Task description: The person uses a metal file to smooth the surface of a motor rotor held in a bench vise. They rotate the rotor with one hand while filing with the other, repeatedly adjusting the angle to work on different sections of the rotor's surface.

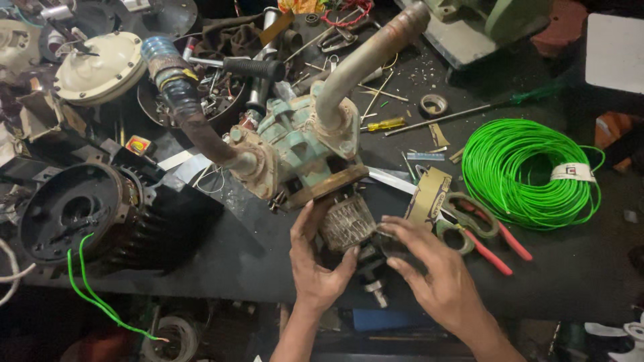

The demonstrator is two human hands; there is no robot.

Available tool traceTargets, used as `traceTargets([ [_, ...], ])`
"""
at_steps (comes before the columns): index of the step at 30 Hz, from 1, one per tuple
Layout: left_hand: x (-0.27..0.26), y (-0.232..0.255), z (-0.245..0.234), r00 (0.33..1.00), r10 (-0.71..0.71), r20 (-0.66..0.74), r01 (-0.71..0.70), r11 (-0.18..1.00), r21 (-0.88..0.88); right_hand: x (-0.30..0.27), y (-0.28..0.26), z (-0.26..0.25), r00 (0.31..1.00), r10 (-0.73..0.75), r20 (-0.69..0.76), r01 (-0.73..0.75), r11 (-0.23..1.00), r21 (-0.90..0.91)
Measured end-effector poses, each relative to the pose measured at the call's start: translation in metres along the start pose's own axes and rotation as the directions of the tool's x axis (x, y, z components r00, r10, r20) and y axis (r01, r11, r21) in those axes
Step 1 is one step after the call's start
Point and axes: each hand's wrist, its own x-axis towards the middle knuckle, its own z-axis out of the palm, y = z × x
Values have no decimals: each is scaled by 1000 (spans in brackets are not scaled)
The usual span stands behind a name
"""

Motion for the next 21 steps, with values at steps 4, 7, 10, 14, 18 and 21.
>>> traceTargets([
  [4, -1, -1, 0, 1000, 25, 4, -25, 999, 34, 13, -3, -6, 998, 42, 40, -40, 999, -36],
  [7, 1, 1, 0, 1000, 28, 14, -28, 1000, 9, 17, -8, -10, 997, 11, 75, -10, 1000, -5],
  [10, 2, 1, 1, 1000, 17, 3, -17, 1000, 7, 22, -8, -12, 994, 31, 102, -29, 999, -21],
  [14, -3, 5, 1, 1000, -16, 12, 16, 1000, -13, 18, -4, -9, 997, -3, 75, 7, 999, -52],
  [18, 7, 6, -1, 999, 38, 28, -40, 996, 78, 26, 0, -8, 993, 50, 110, -49, 999, -15],
  [21, -1, 6, 0, 1000, 16, 15, -17, 999, 33, 17, 4, -7, 999, 9, 53, -6, 999, -45],
])
